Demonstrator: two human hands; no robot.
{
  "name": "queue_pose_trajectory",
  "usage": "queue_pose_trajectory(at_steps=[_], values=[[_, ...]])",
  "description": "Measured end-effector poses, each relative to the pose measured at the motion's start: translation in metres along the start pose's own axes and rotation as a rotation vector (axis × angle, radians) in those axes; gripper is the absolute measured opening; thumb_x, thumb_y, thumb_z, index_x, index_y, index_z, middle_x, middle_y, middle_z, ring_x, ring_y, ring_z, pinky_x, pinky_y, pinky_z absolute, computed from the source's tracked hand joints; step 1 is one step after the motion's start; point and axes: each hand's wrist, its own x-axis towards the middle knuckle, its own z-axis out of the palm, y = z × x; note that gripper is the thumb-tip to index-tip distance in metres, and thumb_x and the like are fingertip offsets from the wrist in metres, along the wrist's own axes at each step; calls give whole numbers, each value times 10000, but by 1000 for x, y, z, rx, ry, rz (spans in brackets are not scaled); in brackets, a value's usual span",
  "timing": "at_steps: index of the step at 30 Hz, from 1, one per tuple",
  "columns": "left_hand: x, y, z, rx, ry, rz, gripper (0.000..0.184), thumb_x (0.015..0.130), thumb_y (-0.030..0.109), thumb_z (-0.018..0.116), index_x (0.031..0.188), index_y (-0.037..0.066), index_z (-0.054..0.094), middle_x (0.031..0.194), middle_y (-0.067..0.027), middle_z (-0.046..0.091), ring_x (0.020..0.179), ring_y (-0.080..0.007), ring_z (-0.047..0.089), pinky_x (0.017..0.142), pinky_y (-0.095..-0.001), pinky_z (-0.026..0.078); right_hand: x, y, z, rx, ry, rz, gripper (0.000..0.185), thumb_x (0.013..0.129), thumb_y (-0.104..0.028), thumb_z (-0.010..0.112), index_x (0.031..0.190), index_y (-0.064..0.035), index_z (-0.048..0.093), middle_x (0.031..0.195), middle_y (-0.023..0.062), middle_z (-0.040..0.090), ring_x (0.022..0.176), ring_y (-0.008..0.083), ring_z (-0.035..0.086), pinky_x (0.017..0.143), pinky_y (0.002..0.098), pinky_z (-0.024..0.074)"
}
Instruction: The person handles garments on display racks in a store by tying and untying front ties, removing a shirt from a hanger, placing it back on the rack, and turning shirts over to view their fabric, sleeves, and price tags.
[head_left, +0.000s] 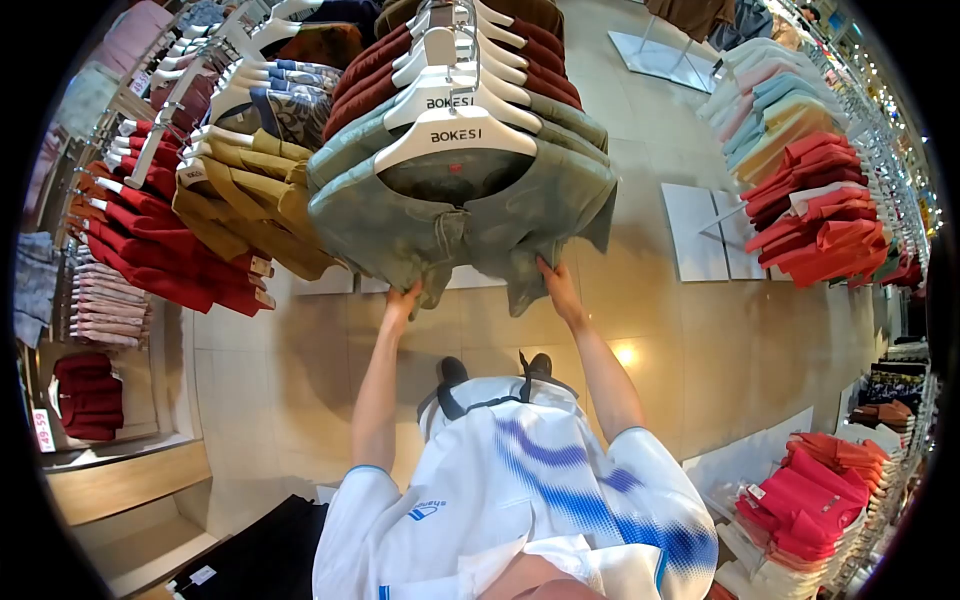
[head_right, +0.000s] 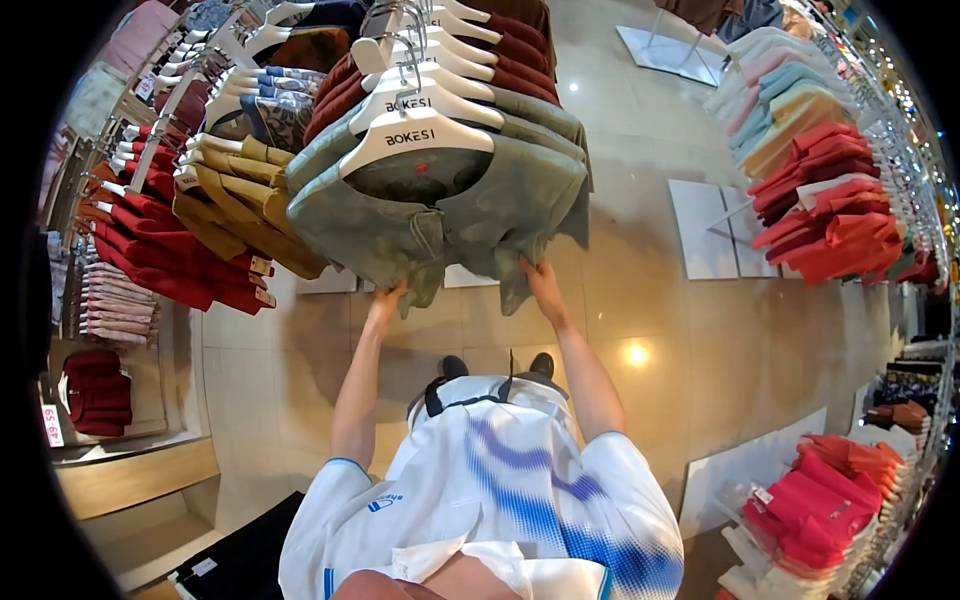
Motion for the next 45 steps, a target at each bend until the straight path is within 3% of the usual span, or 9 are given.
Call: queue_pose_trajectory(at_steps=[6,10,12,19,29,34,39,41,45], values=[[-12,21,-12,-439,249,-123,417,905,248,683,1207,-9,554,1145,-100,633,1046,-189,572,884,-347,440,-38,-75,20,603,87,131,317,983,-251,552,1217,-37,565,1192,81,626,1054,194,614,857,347,528],[-33,32,-23,-18,298,-83,352,886,260,702,1094,7,574,1184,-89,580,997,-246,576,847,-375,444,-63,-101,12,725,56,215,300,979,-298,554,1160,-62,598,1063,77,659,970,208,645,855,375,536],[-56,55,-6,885,644,353,297,865,238,705,947,2,545,928,-150,600,837,-317,570,740,-419,459,-76,-101,4,845,-36,420,336,967,-328,568,1185,-74,595,1080,80,663,986,219,646,854,380,543],[-84,171,104,677,320,1078,471,662,197,824,997,2,556,1166,-167,544,866,-322,580,714,-408,480,-121,-118,19,880,-183,344,427,965,-356,559,1250,-37,571,1190,96,644,1052,223,633,923,364,511],[-37,196,134,854,269,898,577,690,274,792,1135,1,548,1307,-104,516,662,-289,651,649,-376,530,-129,-88,4,876,-207,346,416,979,-319,539,1293,-46,531,1241,105,616,1109,235,613,945,396,506],[-13,180,127,1095,252,817,264,790,181,691,1012,73,599,1120,-63,596,662,-314,641,578,-414,515,-123,-92,1,838,-176,300,414,960,-337,558,1263,-55,560,1204,95,639,1092,240,617,956,397,493],[-36,202,106,814,72,911,108,795,137,638,876,91,583,912,-63,602,643,-339,617,560,-443,499,-99,-77,-26,-186,210,-228,325,951,-259,589,1177,-26,578,1135,124,654,1038,273,629,880,372,494],[-47,213,99,731,-78,938,107,789,124,641,866,85,579,878,-66,600,654,-340,613,574,-443,493,-132,-163,2,-898,253,186,282,908,-210,632,1125,-31,608,1052,144,657,1028,311,610,900,359,466],[-70,234,90,678,-112,866,201,760,123,673,902,68,541,783,-95,618,663,-323,628,574,-432,487,-162,-233,33,-1075,282,-831,329,775,-137,714,1082,-53,632,1083,117,628,1093,303,570,956,404,438]])
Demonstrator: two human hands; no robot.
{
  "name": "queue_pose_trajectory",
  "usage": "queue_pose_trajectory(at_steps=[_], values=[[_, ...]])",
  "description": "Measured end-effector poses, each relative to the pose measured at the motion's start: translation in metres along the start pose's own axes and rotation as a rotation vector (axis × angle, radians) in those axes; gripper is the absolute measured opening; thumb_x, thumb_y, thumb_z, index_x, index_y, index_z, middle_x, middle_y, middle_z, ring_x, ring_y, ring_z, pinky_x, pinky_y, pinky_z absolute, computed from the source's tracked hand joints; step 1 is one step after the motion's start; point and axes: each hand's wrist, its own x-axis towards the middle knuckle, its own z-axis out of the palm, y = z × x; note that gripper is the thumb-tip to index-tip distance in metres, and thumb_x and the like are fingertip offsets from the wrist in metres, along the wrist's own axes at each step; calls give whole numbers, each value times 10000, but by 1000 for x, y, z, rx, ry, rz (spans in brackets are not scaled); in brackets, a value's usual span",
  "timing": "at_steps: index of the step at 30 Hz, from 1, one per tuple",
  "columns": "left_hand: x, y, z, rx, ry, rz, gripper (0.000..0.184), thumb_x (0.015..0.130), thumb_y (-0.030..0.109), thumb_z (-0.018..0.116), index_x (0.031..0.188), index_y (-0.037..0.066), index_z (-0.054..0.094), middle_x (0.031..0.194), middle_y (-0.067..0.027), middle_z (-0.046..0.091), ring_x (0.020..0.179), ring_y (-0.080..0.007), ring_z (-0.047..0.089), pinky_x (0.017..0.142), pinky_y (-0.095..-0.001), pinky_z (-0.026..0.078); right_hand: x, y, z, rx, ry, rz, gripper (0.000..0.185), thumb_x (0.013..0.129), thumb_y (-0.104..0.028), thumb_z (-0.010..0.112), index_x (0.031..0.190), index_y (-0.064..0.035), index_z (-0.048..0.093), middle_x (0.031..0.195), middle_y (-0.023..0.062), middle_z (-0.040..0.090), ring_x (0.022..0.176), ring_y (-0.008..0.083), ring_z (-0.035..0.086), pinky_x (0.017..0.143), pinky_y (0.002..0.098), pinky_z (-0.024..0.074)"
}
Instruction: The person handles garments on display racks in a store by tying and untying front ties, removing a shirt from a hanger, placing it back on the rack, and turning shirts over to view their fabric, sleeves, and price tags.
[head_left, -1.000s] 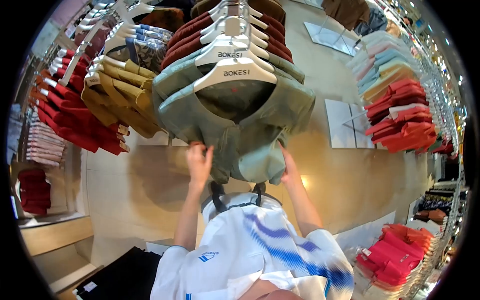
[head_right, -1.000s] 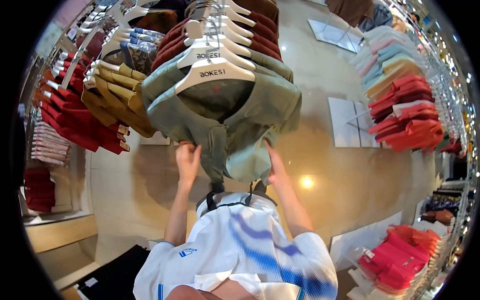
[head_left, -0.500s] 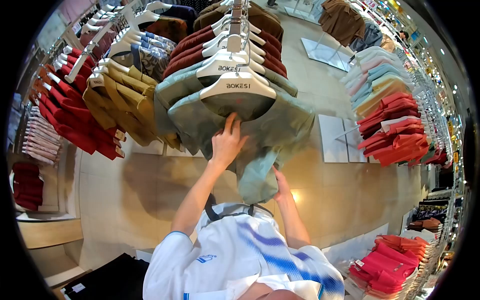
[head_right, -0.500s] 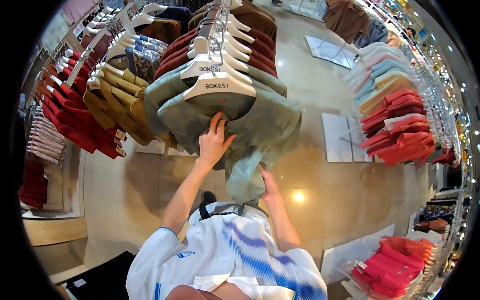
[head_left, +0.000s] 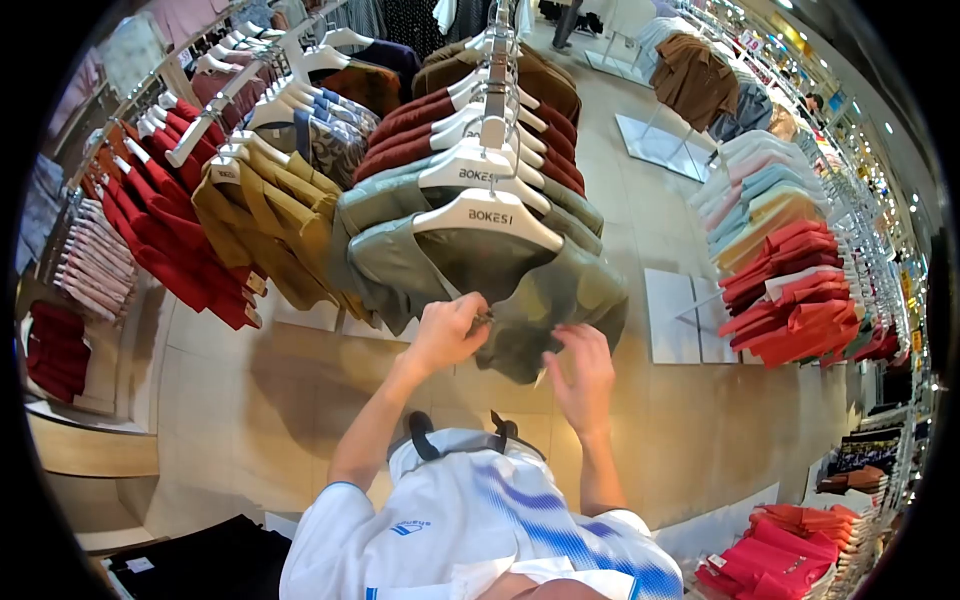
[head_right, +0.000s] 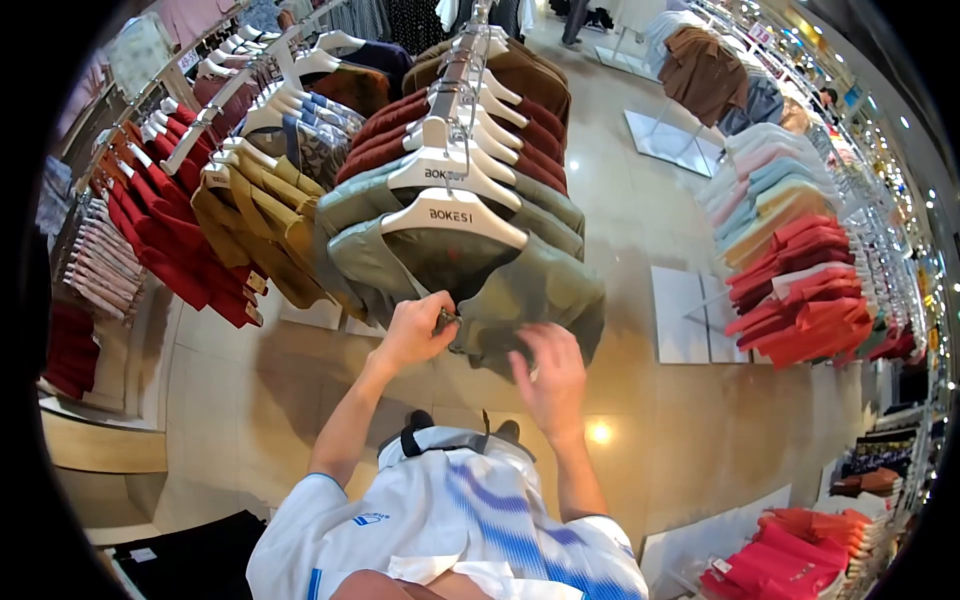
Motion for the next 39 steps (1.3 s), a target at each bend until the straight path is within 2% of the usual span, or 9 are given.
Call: queue_pose_trajectory(at_steps=[2,5,7,10,11,17,22,30,39], values=[[-2,3,-6,22,-11,39,238,746,114,686,910,67,519,751,-106,624,667,-319,636,562,-419,485,33,-30,-16,107,36,-390,374,724,-118,737,1080,-75,632,1169,84,603,1146,297,547,990,447,421],[-4,7,-13,42,10,148,346,698,45,711,954,52,479,788,-95,593,636,-307,614,529,-397,450,62,-33,6,143,-22,-444,318,758,-113,715,1063,-78,631,1120,90,614,1102,283,565,1027,434,399],[-7,4,-14,49,32,164,337,701,38,706,945,53,474,788,-92,587,639,-309,611,526,-393,448,72,-17,30,322,-196,-534,236,801,-128,691,1020,-76,619,1005,82,618,1003,268,587,996,417,412],[-11,5,-16,43,56,146,331,710,20,694,939,55,458,804,-90,577,625,-322,592,523,-394,446,75,-11,37,344,-291,-561,179,833,-158,674,976,-77,604,896,76,601,900,267,590,921,405,437],[-11,4,-14,44,122,153,318,708,19,693,927,56,466,830,-92,577,616,-317,588,522,-391,450,76,-10,39,386,-294,-549,163,840,-173,673,952,-80,600,846,69,584,847,279,581,828,394,449],[-8,18,-11,209,303,128,176,694,34,686,827,62,575,905,-55,574,596,-249,595,523,-360,484,82,-8,47,407,-329,-475,123,831,-169,680,907,-86,629,778,72,560,781,283,563,730,383,454],[-9,17,-6,262,339,155,171,693,1,676,836,59,602,908,-49,581,570,-216,571,513,-345,479,84,-10,43,422,-310,-430,101,823,-169,688,856,-84,646,772,72,562,739,287,555,700,378,455],[-4,20,-10,304,343,238,221,696,-14,668,894,29,580,850,-72,578,706,-269,543,684,-367,399,82,-15,46,297,-185,-457,102,828,-174,675,799,-90,626,749,64,542,710,276,542,670,375,441],[-6,32,-14,286,326,211,201,667,-9,660,852,32,593,864,-61,569,797,-260,530,749,-387,375,86,-13,39,283,-228,-574,133,849,-185,640,781,-78,600,716,71,533,709,262,550,677,374,438]])
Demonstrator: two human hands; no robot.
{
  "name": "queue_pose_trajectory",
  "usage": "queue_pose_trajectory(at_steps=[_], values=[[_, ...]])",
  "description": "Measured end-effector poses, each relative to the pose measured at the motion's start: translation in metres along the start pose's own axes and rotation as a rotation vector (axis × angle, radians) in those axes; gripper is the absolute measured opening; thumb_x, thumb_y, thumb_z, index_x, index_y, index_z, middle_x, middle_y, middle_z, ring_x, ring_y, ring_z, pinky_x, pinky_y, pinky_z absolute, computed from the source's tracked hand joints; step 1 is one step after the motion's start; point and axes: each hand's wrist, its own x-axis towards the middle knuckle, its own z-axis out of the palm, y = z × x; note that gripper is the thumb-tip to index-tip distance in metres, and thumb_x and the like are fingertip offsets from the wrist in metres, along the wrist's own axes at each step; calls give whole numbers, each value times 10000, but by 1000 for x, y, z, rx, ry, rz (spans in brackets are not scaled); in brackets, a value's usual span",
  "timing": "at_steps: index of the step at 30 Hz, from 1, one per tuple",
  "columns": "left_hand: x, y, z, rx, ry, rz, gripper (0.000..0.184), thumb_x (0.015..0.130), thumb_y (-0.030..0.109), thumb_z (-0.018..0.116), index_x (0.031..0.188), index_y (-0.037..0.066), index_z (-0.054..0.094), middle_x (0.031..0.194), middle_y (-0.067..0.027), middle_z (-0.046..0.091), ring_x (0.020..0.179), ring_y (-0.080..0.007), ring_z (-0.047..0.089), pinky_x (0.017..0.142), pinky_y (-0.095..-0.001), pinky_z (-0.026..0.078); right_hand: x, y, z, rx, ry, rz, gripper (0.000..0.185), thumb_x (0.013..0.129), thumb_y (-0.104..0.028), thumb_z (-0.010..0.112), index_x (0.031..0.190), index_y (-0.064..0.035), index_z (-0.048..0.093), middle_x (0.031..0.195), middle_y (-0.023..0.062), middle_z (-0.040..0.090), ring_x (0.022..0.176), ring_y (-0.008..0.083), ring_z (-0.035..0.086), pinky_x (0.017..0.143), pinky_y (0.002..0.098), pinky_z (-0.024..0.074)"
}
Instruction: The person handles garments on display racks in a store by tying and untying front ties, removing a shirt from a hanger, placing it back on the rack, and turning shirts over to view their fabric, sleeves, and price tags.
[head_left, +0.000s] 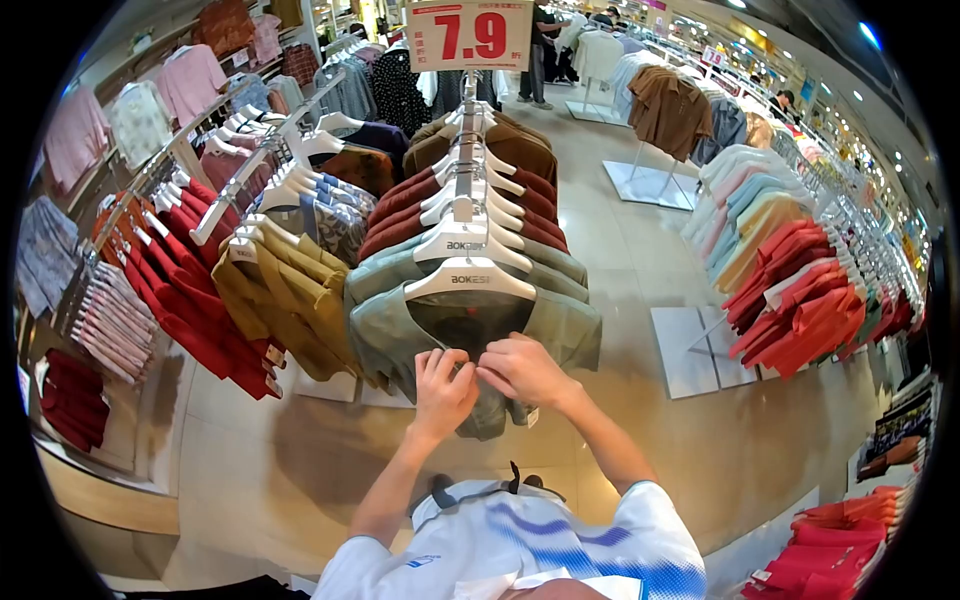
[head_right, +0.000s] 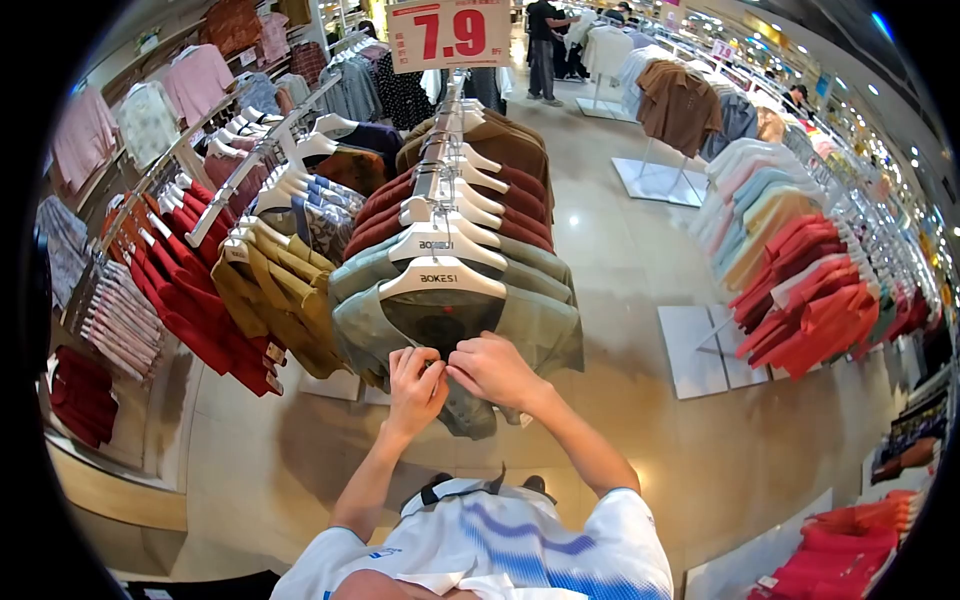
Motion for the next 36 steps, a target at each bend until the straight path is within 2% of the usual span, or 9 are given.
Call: queue_pose_trajectory(at_steps=[4,10,12,15,21,28,30,31,36], values=[[6,5,-3,65,32,29,197,656,-12,653,837,30,588,878,-53,572,838,-262,513,782,-390,360,2,-3,-3,-14,-43,-26,116,856,-169,633,804,-71,596,731,74,532,709,266,539,683,363,433],[6,-5,-8,-146,-68,-94,198,666,-41,623,842,28,564,900,-58,580,874,-271,504,799,-379,359,6,1,-5,-21,-57,-124,129,849,-175,641,807,-74,574,752,67,511,736,247,540,683,357,429],[4,-15,-9,-481,-227,-227,189,694,-53,616,856,24,556,897,-73,576,885,-278,503,814,-375,365,6,3,-8,-3,-55,-138,127,845,-176,643,809,-77,572,759,63,504,740,243,539,682,355,427],[4,-22,-12,-584,-308,-218,183,720,-64,619,869,21,554,894,-88,564,887,-287,501,819,-367,377,6,9,-9,18,-66,-177,113,844,-165,641,810,-82,572,767,57,499,739,242,533,680,355,422],[17,-20,-22,-373,-295,47,218,721,-103,620,888,17,548,891,-100,546,843,-301,513,735,-353,411,11,13,-11,116,-144,-214,99,841,-178,643,808,-99,593,769,46,518,761,223,555,683,354,413],[6,-30,-14,-565,-209,-102,179,792,-109,603,887,25,532,902,-89,556,792,-216,514,705,-283,401,8,0,-13,122,-26,-118,76,848,-155,662,878,-96,626,795,56,531,764,249,536,696,352,406],[-1,-30,-13,-818,-56,-439,109,865,-79,562,891,23,532,924,-58,566,799,-151,501,705,-261,398,2,-1,-12,136,5,-80,74,837,-129,677,892,-93,642,801,60,540,761,254,531,703,349,410],[-4,-30,-15,-937,30,-555,80,902,-45,535,921,31,550,950,-43,567,865,-130,502,782,-258,395,-4,-1,-10,163,157,32,75,830,-123,686,887,-89,653,798,65,554,760,263,538,707,352,424],[-17,-53,-33,-1291,527,-757,130,897,-1,550,1010,52,585,1074,-83,603,1035,-171,519,947,-285,365,-29,6,-15,285,443,329,68,817,-49,672,882,-29,666,789,102,608,736,261,558,703,355,449]])
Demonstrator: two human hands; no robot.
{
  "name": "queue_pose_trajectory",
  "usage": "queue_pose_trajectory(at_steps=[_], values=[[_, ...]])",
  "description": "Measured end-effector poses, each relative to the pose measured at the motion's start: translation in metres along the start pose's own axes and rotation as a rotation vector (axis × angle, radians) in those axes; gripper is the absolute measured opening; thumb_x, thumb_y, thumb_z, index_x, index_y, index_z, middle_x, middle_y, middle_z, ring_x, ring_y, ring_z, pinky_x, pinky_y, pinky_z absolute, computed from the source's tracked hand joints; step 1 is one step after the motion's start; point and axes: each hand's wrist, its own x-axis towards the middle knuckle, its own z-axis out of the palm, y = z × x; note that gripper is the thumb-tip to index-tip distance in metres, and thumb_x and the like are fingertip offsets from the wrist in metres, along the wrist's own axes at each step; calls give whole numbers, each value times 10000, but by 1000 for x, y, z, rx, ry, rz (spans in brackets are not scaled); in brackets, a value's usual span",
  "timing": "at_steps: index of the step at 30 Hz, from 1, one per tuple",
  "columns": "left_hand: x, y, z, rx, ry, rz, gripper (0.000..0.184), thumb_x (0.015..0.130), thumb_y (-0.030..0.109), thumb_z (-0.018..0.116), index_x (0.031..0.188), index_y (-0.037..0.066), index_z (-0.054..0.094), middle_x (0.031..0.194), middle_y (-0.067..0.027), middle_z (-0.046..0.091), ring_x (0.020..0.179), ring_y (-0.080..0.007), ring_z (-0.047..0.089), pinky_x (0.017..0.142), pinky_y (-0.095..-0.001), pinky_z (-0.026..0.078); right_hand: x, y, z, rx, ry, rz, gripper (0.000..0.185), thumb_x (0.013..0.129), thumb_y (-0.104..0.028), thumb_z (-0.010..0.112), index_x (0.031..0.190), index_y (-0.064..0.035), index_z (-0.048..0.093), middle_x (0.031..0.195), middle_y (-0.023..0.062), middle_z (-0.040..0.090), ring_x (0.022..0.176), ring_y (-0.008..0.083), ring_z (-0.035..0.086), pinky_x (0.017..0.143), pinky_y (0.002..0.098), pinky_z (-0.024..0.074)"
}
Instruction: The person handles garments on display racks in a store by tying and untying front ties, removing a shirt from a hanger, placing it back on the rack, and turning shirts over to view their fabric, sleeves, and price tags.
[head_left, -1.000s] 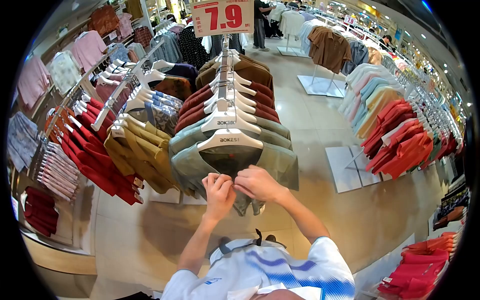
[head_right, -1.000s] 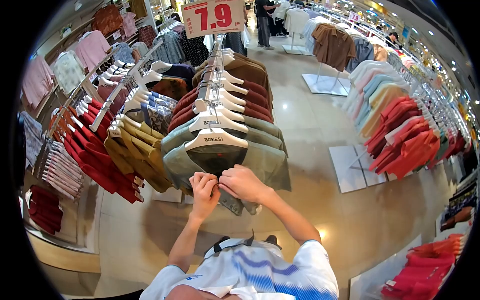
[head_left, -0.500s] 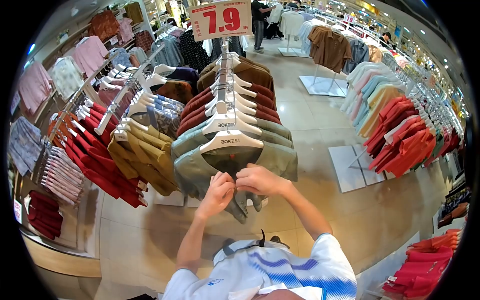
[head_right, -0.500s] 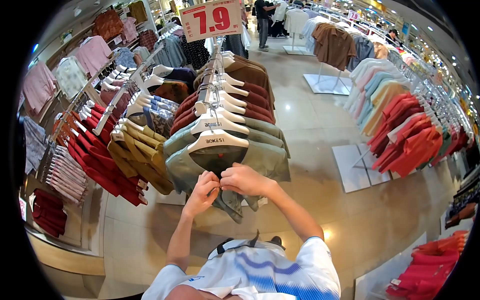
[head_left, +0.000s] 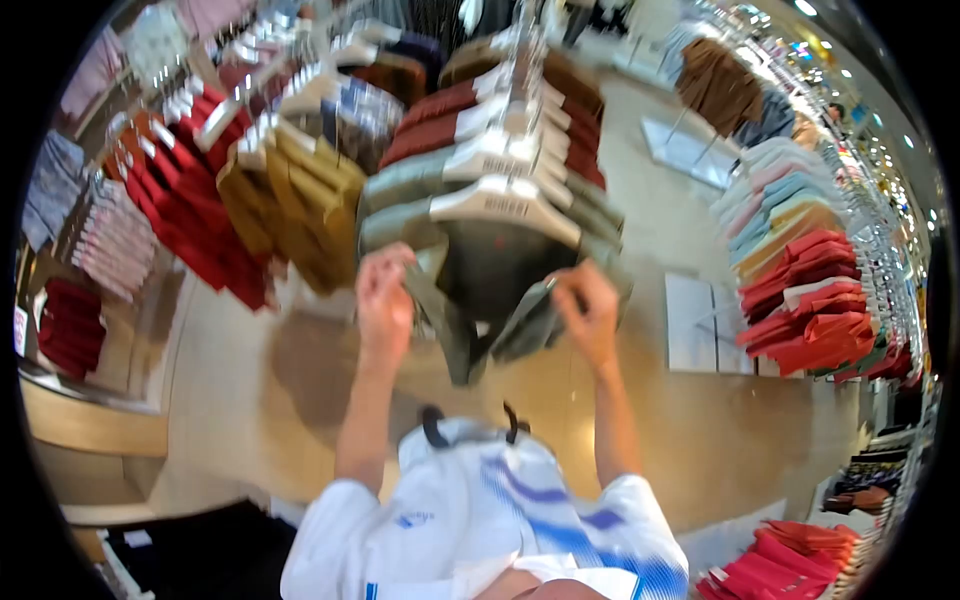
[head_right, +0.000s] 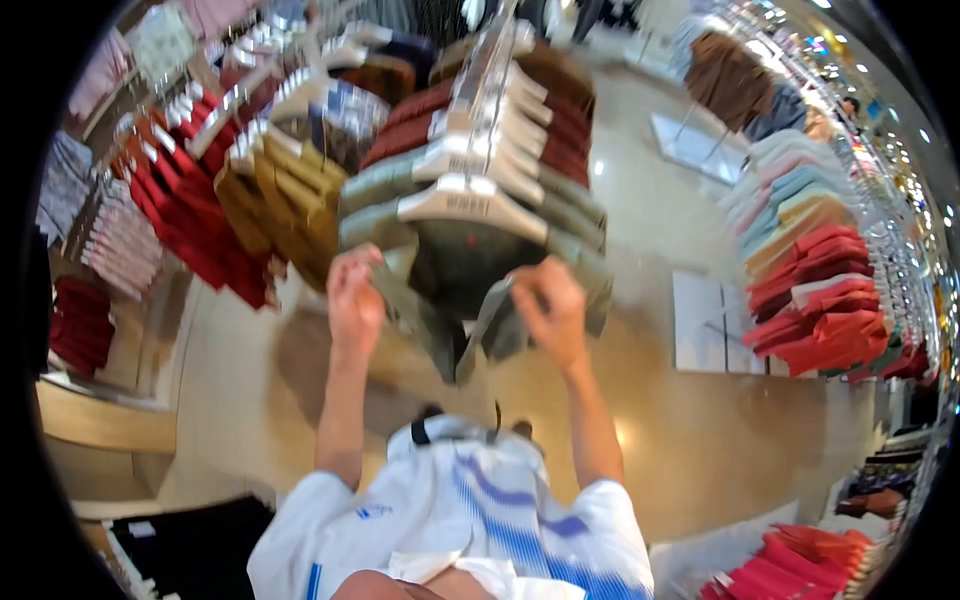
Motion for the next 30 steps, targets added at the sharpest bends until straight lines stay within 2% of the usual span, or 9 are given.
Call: queue_pose_trajectory(at_steps=[2,3,6,9,13,15,20,26,30], values=[[-5,11,-17,-20,38,30,131,918,11,531,1032,49,584,1102,-84,607,1059,-173,529,952,-296,393,-1,-5,-11,-11,-2,-2,57,897,-60,613,894,-7,634,781,21,517,678,125,490,584,240,365],[-4,12,-28,-79,23,37,126,933,20,520,1038,48,583,1111,-84,606,1070,-169,532,956,-300,404,-5,0,-14,56,25,21,63,848,-52,663,907,-33,668,852,76,540,768,236,523,709,315,425],[-5,10,-62,-2,62,29,121,972,52,493,1065,52,571,1155,-78,586,1065,-159,539,939,-301,427,-18,1,-31,27,84,83,63,864,-93,668,909,-49,669,948,68,504,817,230,509,748,301,419],[1,10,-85,139,155,75,124,998,90,475,1109,68,529,1152,-60,575,1046,-150,540,918,-296,432,-31,14,-50,-482,208,-181,61,884,-120,661,906,-65,672,978,65,463,864,199,479,783,273,405],[13,10,-98,184,315,-15,149,1018,172,475,1126,72,500,1025,7,560,913,-58,508,787,-218,409,-57,43,-73,-154,176,141,87,946,-131,592,932,-57,635,918,41,472,854,135,440,748,261,388],[22,4,-100,269,306,61,165,1021,201,483,1120,69,493,1019,6,552,908,-62,509,786,-221,412,-59,54,-77,305,184,515,115,995,-137,523,969,-50,594,875,-1,486,812,88,429,707,230,362],[39,-3,-106,333,265,29,181,1023,216,483,1120,62,484,1033,-15,543,940,-92,522,851,-250,428,-62,87,-76,382,255,456,250,1043,-245,432,930,-51,542,846,-17,493,748,55,431,648,208,361],[40,4,-103,228,123,-95,181,1003,180,511,1130,57,472,1066,-28,546,966,-105,535,868,-270,446,-51,80,-65,806,361,695,409,1035,-441,389,878,-77,489,875,-3,487,823,75,467,736,239,422],[46,0,-113,535,-124,-111,204,930,37,587,1106,41,483,1038,-27,572,958,-101,556,863,-258,460,-45,83,-72,787,162,565,265,1001,-334,531,939,-78,501,891,-1,509,859,80,486,774,235,431]])
